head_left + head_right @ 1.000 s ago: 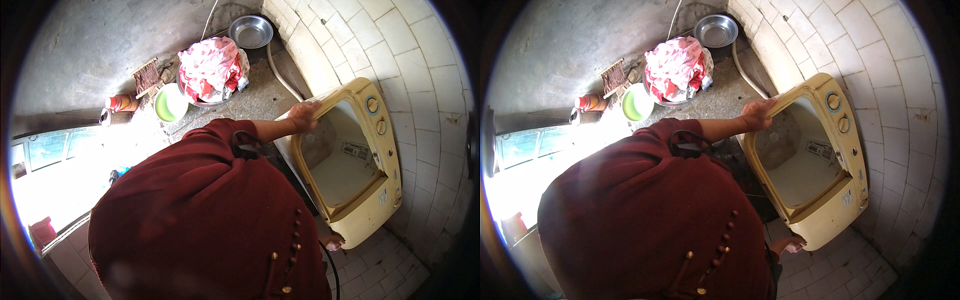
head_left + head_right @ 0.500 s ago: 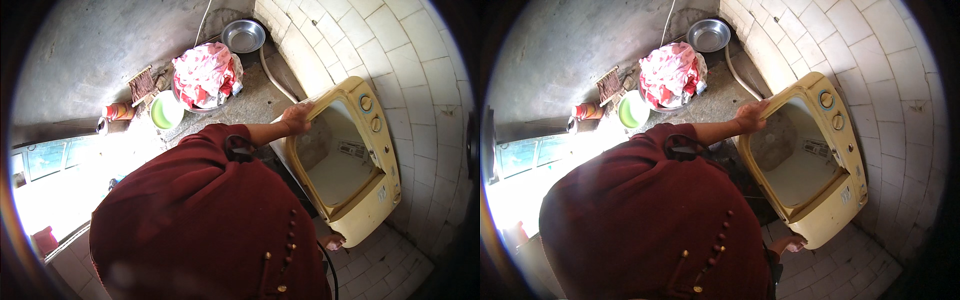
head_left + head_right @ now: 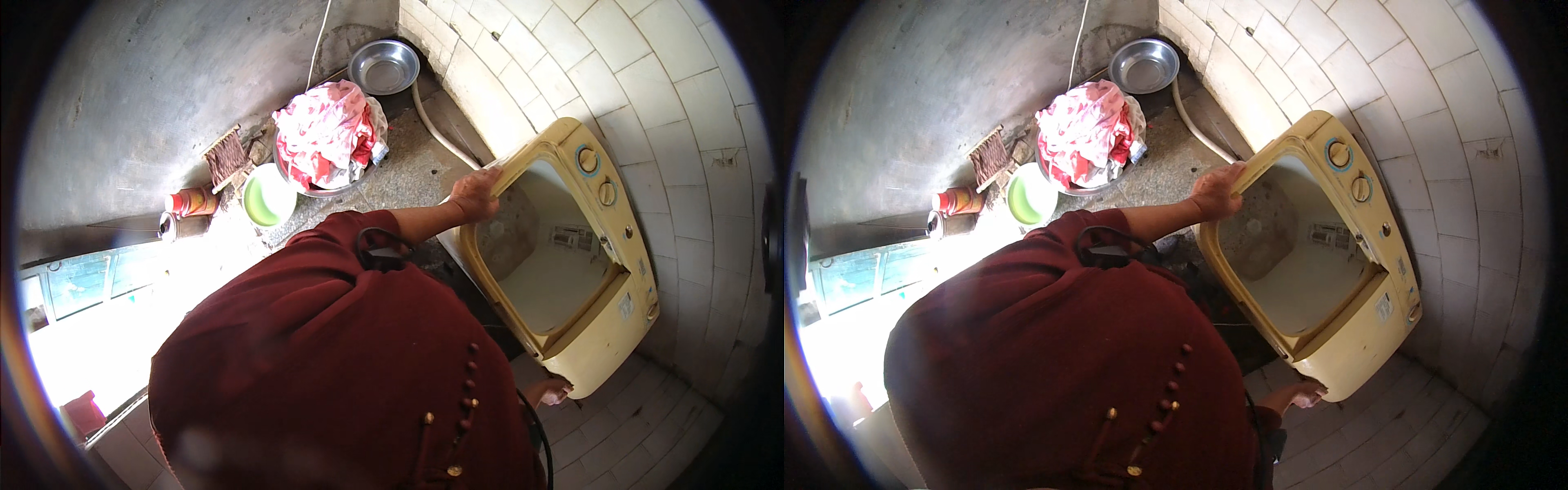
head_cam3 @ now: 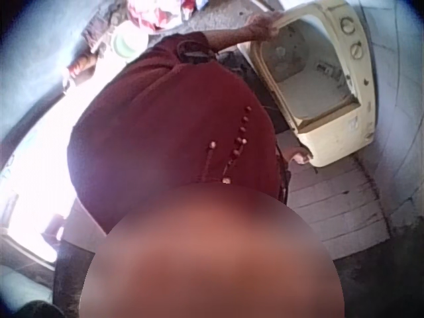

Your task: The person opens a top-loading washing machine, removes a bundle of wet clothes, and places them on the floor. They then scoop water from a green basin and pour it into the washing machine, repeating this several times. The person carries the basin outside, refills it from a yellow bucket, and returns to pour more water into the machine.

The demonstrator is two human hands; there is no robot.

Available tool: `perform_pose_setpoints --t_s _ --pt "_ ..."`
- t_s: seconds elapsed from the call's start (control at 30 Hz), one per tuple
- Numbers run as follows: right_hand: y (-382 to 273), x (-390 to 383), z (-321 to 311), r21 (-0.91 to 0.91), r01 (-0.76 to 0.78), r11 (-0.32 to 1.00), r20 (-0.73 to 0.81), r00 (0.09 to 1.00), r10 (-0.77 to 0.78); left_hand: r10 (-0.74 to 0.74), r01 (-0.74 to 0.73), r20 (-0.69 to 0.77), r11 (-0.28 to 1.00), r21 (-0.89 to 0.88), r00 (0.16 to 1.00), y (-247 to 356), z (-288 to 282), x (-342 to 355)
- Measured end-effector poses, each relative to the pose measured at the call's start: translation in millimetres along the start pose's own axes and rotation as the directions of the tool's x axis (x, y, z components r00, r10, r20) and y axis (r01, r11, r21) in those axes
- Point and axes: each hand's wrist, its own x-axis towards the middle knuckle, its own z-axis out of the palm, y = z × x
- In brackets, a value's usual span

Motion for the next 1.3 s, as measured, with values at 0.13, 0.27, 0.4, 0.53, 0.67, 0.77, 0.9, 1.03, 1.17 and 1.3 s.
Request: perform_pose_setpoints --t_s 0.13,0.27,0.4,0.53,0.67,0.77,0.9,1.03,1.17,1.3 --pt "11 10 9 -0.054 0.037 0.998 0.001 0.999 -0.037 0.002 -0.002 0.003 1.000 0.009 1.000 2 -3 0" --pt "13 11 10 -0.147 0.123 0.982 -0.070 0.989 -0.134 -0.043 0.041 0.061 0.999 0.024 0.997 8 -9 -1" --pt "4 2 1 0.049 0.015 0.999 -0.045 0.999 -0.013 -0.075 0.071 0.091 0.997 0.043 0.993 13 -13 -1" --pt "-2 -1 -8 0.060 -0.014 0.998 0.049 0.999 0.011 -0.033 0.031 0.041 0.999 0.045 0.999 11 -11 -1" --pt "-2 -1 -7 0.126 -0.032 0.992 0.016 0.999 0.030 -0.085 0.079 0.088 0.995 0.066 0.993 0 -2 0" --pt "2 -3 -6 0.179 -0.049 0.983 0.012 0.999 0.048 0.020 -0.024 0.043 0.995 0.097 0.999 -8 4 0" --pt "9 -9 -2 0.746 -0.179 0.642 0.140 0.984 0.111 0.192 -0.193 0.024 0.980 0.051 0.981 -14 3 3" --pt "11 -8 -5 0.799 -0.312 0.514 0.310 0.946 0.092 0.108 -0.104 0.089 0.994 -0.042 0.990 -13 2 7" --pt "6 -10 -19 0.624 -0.356 0.696 0.314 0.929 0.195 0.134 -0.130 0.077 0.990 -0.055 0.988 -9 3 9" --pt "-6 -14 -33 0.684 -0.485 0.544 0.467 0.865 0.184 0.084 -0.105 0.148 0.984 0.141 0.985 -2 -2 13"
